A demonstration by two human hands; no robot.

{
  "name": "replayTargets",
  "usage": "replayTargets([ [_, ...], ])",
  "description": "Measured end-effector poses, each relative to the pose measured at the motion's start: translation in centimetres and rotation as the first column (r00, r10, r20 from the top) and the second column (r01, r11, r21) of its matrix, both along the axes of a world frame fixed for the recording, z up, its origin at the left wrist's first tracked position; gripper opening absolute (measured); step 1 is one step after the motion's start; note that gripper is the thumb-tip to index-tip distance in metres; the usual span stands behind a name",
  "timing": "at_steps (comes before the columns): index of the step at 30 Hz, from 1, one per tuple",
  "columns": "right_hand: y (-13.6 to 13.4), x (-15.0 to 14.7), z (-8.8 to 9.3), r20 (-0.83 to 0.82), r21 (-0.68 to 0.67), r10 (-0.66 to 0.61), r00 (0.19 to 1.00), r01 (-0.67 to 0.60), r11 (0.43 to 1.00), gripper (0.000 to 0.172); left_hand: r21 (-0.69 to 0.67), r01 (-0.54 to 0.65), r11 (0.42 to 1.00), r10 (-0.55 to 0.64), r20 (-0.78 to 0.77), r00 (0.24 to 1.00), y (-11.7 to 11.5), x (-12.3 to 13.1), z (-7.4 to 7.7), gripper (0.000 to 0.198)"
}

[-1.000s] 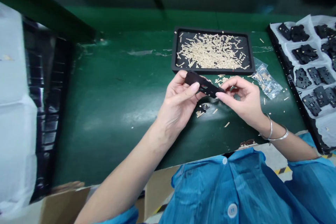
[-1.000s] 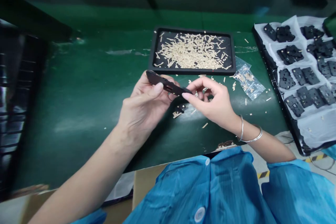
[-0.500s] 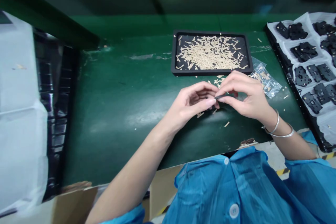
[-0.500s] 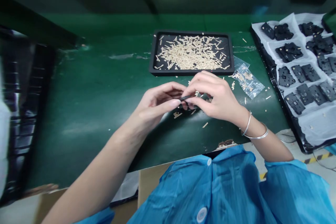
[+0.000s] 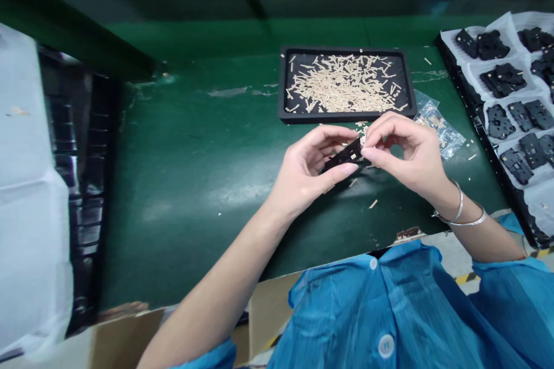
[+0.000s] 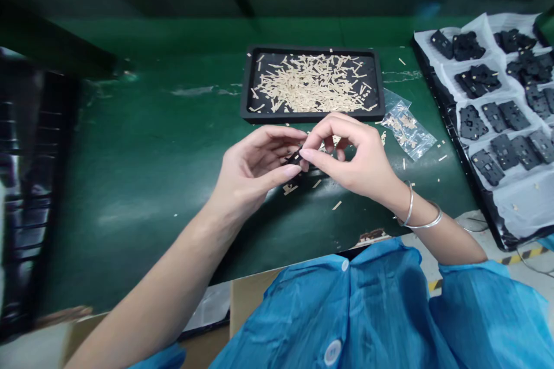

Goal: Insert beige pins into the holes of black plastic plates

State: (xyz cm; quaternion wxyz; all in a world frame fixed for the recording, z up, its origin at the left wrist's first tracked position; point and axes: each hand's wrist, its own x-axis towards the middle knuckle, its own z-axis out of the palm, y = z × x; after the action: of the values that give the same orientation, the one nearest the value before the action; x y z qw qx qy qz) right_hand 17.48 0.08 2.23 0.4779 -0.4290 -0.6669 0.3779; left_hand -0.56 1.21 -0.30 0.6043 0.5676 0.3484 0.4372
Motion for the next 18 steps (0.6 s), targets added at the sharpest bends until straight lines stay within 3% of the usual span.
replayTargets([
  [10,0.30,-0.11,-0.32,-0.019,-0.029,0.009,1.000,-0.010,1.000,0.030,-0.003,-0.001,1.000,0.001,-0.010,1.000,0.12,0.17,-0.29,0.041],
  [18,0.14,-0.34,-0.07,-0.076,-0.151,0.011,0.997,-0.022,0.988,0.034,0.049,-0.029,0.998,0.029,0.004,1.000,-0.07,0.29,-0.44,0.049],
])
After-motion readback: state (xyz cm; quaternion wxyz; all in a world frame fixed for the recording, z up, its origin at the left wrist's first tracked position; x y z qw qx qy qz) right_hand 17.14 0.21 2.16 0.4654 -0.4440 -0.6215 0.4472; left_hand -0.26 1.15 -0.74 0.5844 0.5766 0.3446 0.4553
